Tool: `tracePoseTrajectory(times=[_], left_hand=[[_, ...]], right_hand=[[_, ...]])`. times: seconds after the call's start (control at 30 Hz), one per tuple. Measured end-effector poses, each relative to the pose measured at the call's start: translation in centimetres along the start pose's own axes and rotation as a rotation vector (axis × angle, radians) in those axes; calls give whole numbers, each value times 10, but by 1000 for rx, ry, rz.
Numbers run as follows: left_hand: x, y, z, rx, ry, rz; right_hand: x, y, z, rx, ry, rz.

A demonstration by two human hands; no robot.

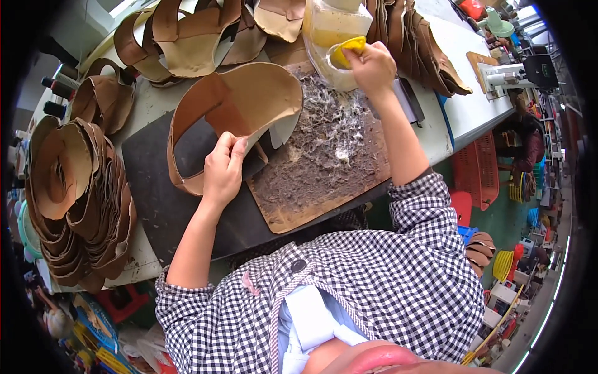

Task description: The person applies glue to the inner surface of shoe components using a manual glue applicator.

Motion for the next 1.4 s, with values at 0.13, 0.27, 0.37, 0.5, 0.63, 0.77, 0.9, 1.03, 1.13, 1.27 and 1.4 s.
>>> tracePoseTrajectory(times=[0.13,0.27,0.37,0.5,0.63,0.77,0.9,1.03,1.13,1.27,1.4], left_hand=[[-1,4,1,-36,8,-49],[-4,6,-1,-29,55,-34],[-3,7,0,-17,113,-23],[-18,0,-1,18,164,-74],[-42,-13,-4,11,259,-232],[-58,-8,21,-143,647,-482],[-58,-6,23,-163,676,-499],[-67,-6,24,-88,710,-497],[-69,-9,26,-88,670,-475],[-65,-4,29,-67,862,-530],[-57,-2,30,-56,915,-556]], right_hand=[[37,-10,-19,33,-713,260],[12,7,-28,-128,-873,150],[38,12,-56,93,-890,323],[36,40,-42,-22,-1124,506],[-51,60,-13,-234,-1388,365],[-127,70,21,-515,-1248,28],[-169,95,39,-604,-950,-382],[-128,91,15,-96,-607,-383],[-149,125,26,-213,-689,-404],[-148,117,22,-178,-712,-440],[-167,138,20,-267,-743,-490]])
Point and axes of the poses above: each hand's wrist, its own y-axis away from the middle knuckle, its own z-axis out of the palm, x = y × z, the point moved 10 cm from there along -y, towards the middle knuckle, and after that the axes turned 9 degrees about -y, right-handed, at the moved point
